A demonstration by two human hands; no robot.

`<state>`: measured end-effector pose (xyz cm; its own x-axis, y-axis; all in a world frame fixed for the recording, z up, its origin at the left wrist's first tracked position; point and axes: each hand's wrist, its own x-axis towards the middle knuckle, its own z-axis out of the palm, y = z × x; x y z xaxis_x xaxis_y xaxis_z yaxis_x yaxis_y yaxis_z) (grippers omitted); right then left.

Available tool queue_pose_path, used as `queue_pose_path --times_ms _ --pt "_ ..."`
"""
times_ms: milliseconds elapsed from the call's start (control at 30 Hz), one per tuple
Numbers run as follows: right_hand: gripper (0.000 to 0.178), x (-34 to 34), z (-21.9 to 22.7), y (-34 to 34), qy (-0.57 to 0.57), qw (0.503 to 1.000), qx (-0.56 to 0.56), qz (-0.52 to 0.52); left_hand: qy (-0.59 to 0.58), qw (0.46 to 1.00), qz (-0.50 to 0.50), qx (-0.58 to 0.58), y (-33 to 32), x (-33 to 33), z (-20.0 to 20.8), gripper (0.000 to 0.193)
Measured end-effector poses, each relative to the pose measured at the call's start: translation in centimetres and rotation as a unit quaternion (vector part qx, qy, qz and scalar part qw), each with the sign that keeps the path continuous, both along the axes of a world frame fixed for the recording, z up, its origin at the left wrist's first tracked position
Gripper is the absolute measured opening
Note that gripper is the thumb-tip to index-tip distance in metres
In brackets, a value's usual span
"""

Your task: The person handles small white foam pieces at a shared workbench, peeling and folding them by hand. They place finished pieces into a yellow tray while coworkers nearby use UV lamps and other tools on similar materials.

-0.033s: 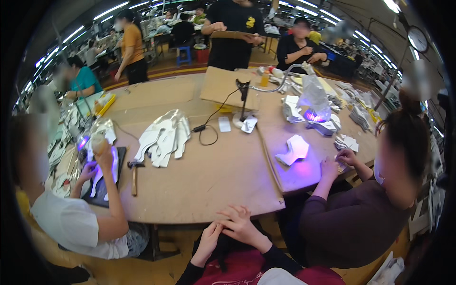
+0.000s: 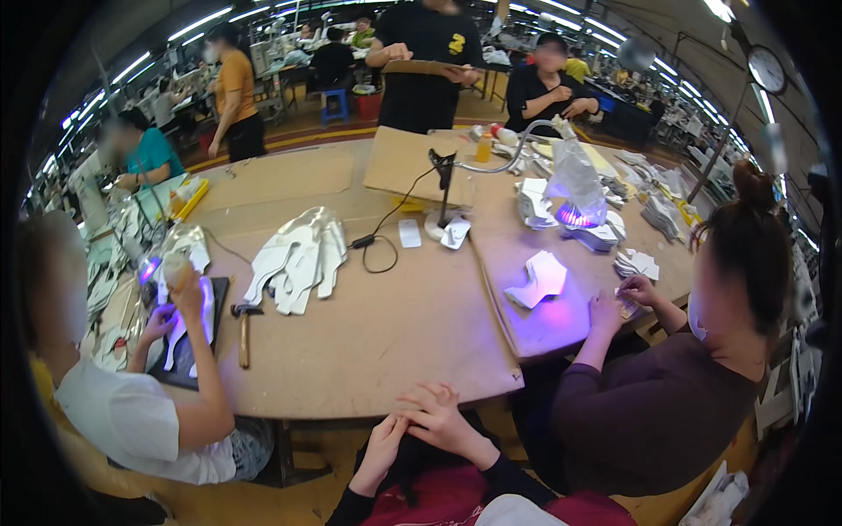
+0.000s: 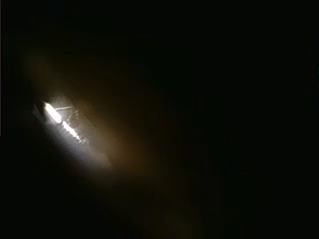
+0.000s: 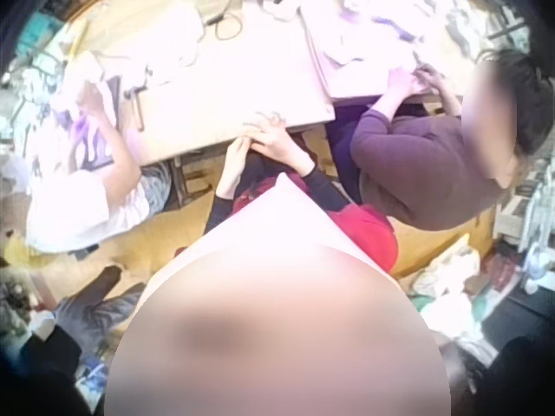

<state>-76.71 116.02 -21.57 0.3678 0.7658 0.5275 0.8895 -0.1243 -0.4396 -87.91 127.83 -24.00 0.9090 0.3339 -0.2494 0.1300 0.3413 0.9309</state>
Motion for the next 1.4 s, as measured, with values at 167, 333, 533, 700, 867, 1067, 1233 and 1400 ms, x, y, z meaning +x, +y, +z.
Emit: queue_pose_path --times_ms 167,333,533,700,867,1067,1233,1400 --pt "0.025 2.4 -0.9 0.6 0.056 0.997 0.009 0.050 0.006 0.981 -0.037 -0.192 2.7 1.0 -0.4 0.029" --pt "0.029 4.8 -0.9 0.6 0.164 0.977 0.026 0.133 0.030 0.968 -0.085 -0.234 4.5 2.4 -1.9 0.025" --pt "0.030 7.2 -0.7 1.5 0.135 0.981 0.015 0.135 0.071 0.964 -0.068 -0.249 5.5 4.7 -3.0 0.022" --pt "0.030 7.9 -1.2 2.1 0.134 0.979 0.020 0.153 0.051 0.963 -0.072 -0.255 5.7 5.4 -2.3 0.027" --pt "0.028 8.5 -1.7 2.1 0.136 0.976 0.022 0.166 0.068 0.971 -0.076 -0.216 5.8 5.9 -0.7 0.028" --pt "0.027 9.7 -1.5 1.5 0.113 0.978 0.000 0.173 0.044 0.970 -0.075 -0.229 5.2 7.6 0.8 0.031" --pt "0.033 9.7 -1.8 1.1 0.113 0.984 -0.006 0.135 0.060 0.975 -0.108 -0.186 5.4 8.1 0.5 0.028" --pt "0.039 9.7 -2.2 1.2 0.141 0.982 -0.017 0.127 0.071 0.979 -0.121 -0.148 5.4 8.0 -0.7 0.023"
